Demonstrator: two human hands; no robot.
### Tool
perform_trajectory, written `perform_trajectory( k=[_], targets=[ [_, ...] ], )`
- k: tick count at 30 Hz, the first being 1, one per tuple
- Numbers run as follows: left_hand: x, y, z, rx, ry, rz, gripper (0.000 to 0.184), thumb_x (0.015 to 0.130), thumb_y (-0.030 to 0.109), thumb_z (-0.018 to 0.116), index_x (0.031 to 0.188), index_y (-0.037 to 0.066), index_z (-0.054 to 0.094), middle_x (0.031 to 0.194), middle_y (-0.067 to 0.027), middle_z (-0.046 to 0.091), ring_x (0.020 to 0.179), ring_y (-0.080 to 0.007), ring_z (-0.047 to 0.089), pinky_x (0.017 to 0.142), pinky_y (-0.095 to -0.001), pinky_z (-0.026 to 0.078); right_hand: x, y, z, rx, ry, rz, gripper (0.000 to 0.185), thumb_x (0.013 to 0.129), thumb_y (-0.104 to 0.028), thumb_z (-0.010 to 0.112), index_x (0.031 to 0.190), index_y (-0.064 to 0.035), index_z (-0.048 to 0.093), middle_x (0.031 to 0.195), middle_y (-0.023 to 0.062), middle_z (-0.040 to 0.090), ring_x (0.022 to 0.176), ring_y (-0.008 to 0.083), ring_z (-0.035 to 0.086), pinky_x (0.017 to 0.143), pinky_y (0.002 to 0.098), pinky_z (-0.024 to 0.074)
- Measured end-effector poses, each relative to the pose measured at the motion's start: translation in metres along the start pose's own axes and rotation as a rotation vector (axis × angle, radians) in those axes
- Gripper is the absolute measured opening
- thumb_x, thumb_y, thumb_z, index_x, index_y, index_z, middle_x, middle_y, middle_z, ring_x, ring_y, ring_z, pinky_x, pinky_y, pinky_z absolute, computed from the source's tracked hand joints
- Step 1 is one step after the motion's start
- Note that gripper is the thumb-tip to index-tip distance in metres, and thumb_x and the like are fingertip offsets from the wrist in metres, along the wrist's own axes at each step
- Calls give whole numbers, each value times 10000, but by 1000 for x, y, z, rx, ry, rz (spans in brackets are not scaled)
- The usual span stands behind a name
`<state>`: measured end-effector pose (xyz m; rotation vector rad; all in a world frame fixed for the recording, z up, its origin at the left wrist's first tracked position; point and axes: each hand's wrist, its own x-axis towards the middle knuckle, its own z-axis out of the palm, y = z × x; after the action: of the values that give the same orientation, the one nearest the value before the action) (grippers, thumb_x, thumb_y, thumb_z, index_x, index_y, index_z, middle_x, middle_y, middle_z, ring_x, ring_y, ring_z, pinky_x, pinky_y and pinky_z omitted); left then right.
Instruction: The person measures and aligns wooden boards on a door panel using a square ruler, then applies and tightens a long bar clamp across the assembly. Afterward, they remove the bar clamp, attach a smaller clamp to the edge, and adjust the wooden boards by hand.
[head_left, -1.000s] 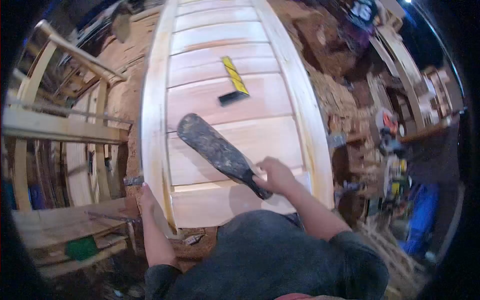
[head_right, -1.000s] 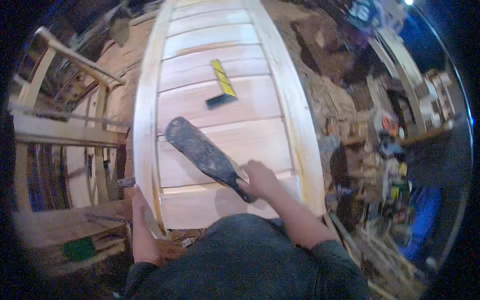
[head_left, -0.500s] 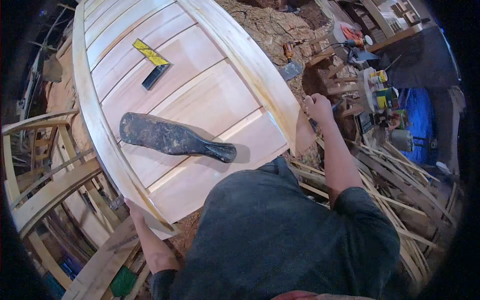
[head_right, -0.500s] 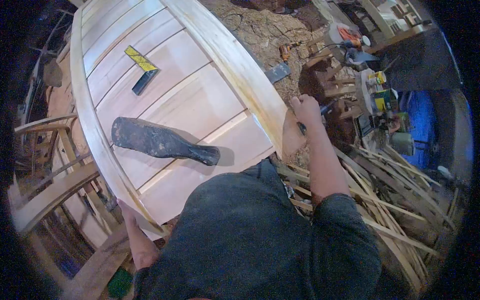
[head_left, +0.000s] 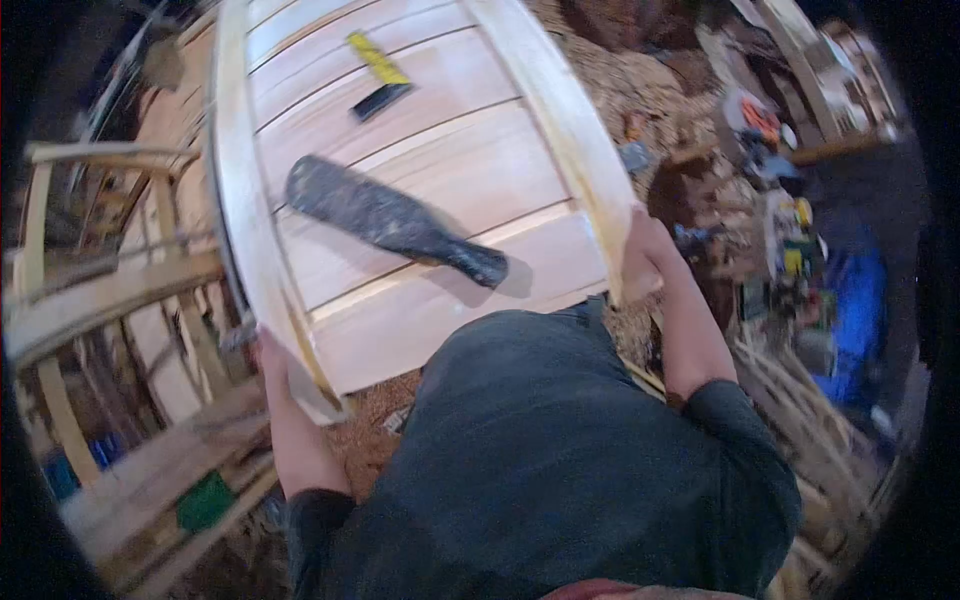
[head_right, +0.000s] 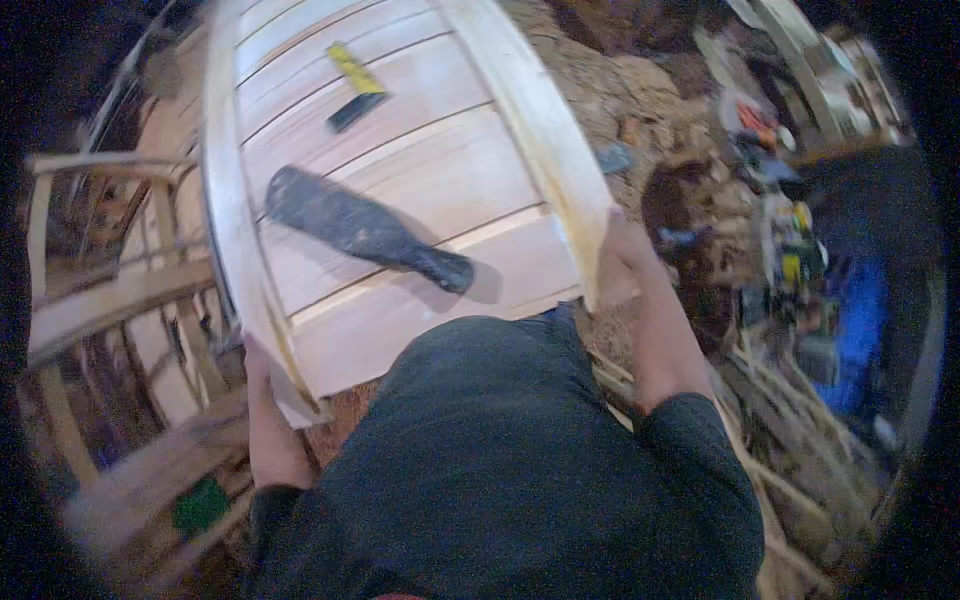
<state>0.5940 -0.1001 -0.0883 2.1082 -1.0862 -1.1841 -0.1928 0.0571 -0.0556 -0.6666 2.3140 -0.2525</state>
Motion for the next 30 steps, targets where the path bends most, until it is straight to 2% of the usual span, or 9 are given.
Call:
perform_trajectory(
  k=[1, 3, 5, 9, 18, 21, 24, 27, 30],
  targets=[
    [-28, 34, 10, 121, 45, -97, 977, 956, 789, 224, 1448, -11, 493, 1432, -239, 543, 1342, -349, 502, 1128, -402, 357, 12, 15, 8, -32, 49, -135, 784, 1030, -595, 264, 1240, 70, 622, 1285, 356, 581, 1306, 458, 513, 1093, 476, 389],
    [0, 21, 10, 119, 94, -105, 1013, 941, 808, 219, 1423, -36, 506, 1427, -272, 532, 1359, -377, 482, 1134, -416, 350, 32, 17, 1, -51, 57, -153, 836, 1025, -627, 254, 1240, 102, 603, 1278, 378, 573, 1313, 471, 501, 1085, 480, 389],
    [27, -26, 19, 125, 112, -142, 1050, 926, 827, 213, 1397, -60, 519, 1423, -306, 520, 1376, -405, 461, 1140, -430, 343, 35, 12, -11, -101, 36, -62, 900, 1020, -652, 216, 1215, 138, 599, 1223, 391, 595, 1285, 502, 509, 1063, 500, 409],
    [-22, 26, 30, 267, 151, -128, 1094, 902, 855, 211, 1371, -79, 533, 1385, -349, 530, 1371, -439, 460, 1139, -452, 341, 28, 9, -20, 22, 16, -92, 961, 1010, -682, 172, 1190, 150, 617, 1177, 390, 623, 1254, 512, 536, 1040, 511, 435],
    [-3, 17, 21, 365, 96, -288, 1119, 910, 839, 160, 1340, -125, 529, 1358, -397, 515, 1382, -468, 430, 1158, -474, 310, 60, 21, -8, -168, 21, 21, 1076, 959, -777, 158, 1202, 172, 604, 1207, 383, 619, 1253, 484, 551, 1049, 487, 441],
    [-10, 22, 26, 435, 136, -253, 1113, 915, 830, 124, 1341, -111, 539, 1370, -385, 512, 1376, -465, 440, 1157, -472, 312, 40, 5, -17, -162, -37, 37, 983, 1004, -698, 191, 1221, 173, 591, 1269, 393, 581, 1310, 465, 515, 1070, 478, 412],
    [-16, 24, 19, 261, 75, -186, 1124, 904, 852, 200, 1322, -132, 547, 1328, -335, 581, 1318, -405, 525, 1099, -436, 379, 41, 21, -11, -24, -71, -51, 1013, 987, -732, 194, 1205, 168, 601, 1225, 380, 611, 1269, 474, 546, 1042, 488, 428],
    [0, 7, 24, 446, 200, -77, 1015, 939, 793, 147, 1311, -30, 613, 1338, -314, 581, 1304, -462, 514, 1119, -487, 360, 57, 28, -5, -213, 41, -33, 1051, 958, -780, 220, 1178, 168, 616, 1140, 372, 644, 1193, 494, 587, 995, 496, 447],
    [-23, 38, 32, 313, 272, -169, 922, 951, 759, 249, 1282, -4, 646, 1309, -292, 612, 1278, -438, 544, 1100, -485, 387, 39, 11, -7, -105, 85, -82, 1047, 947, -792, 259, 1152, 166, 630, 1075, 372, 659, 1120, 510, 611, 956, 510, 459]
  ],
)
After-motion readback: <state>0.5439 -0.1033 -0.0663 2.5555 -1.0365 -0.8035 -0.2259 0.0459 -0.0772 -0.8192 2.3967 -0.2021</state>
